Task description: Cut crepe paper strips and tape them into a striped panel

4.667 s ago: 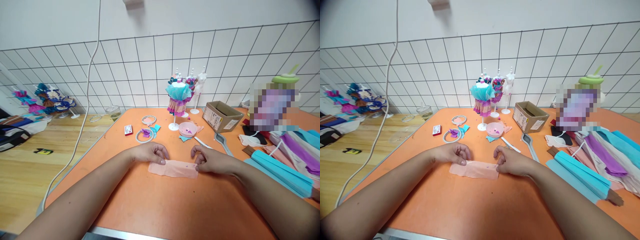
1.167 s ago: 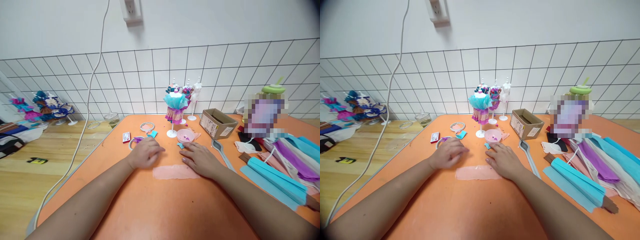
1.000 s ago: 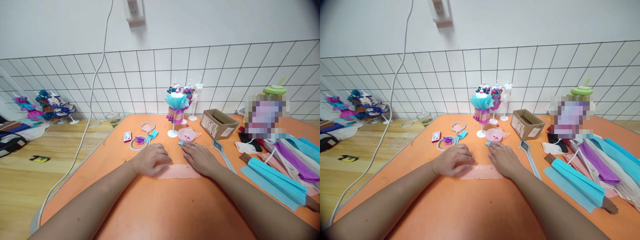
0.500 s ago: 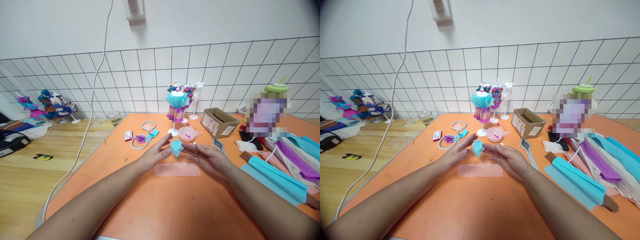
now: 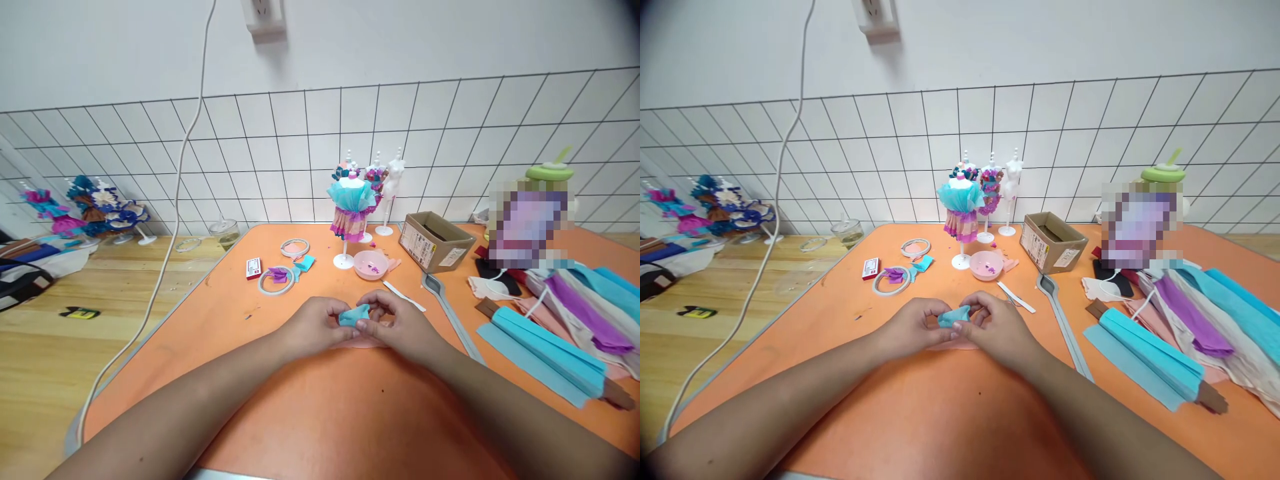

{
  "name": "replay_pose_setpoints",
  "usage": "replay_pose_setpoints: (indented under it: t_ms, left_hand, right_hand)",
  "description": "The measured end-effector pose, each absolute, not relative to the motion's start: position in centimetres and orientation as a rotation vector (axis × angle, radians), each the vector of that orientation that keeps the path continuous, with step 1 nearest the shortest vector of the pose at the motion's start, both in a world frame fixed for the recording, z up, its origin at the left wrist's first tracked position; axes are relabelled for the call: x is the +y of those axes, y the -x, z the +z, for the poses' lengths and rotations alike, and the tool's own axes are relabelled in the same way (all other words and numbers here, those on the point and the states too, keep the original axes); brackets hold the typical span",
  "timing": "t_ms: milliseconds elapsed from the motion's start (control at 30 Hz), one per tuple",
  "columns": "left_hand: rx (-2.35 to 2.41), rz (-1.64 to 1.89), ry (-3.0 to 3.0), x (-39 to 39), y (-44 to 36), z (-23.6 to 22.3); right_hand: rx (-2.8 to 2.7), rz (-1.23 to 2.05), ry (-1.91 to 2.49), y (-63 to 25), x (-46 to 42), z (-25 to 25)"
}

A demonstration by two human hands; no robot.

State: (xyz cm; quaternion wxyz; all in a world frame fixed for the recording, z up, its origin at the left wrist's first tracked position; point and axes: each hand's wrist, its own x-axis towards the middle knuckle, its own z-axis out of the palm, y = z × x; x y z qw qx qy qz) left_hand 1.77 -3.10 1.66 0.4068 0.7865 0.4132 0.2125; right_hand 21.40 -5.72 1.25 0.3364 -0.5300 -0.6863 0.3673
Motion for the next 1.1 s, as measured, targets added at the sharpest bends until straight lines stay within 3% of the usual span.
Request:
replay_pose_setpoints:
  t_ms: [367,667,1100]
  left_hand:
    - [0.931,0.695,-1.771,-2.1,-1.0,2.2]
    - [1.193,0.618,-1.884,-1.0,0.2,2.5]
    - [1.28,0.437,-1.779,0.3,2.1,3.2]
  right_hand:
    - [-1.54,1.427,1.344,-22.1,-5.7,1.2]
    - [-1.621,1.129,1.378,-23.6,-5.0,1.7]
    - [-1.644,1.238,1.358,-24.6,-4.5,1.3]
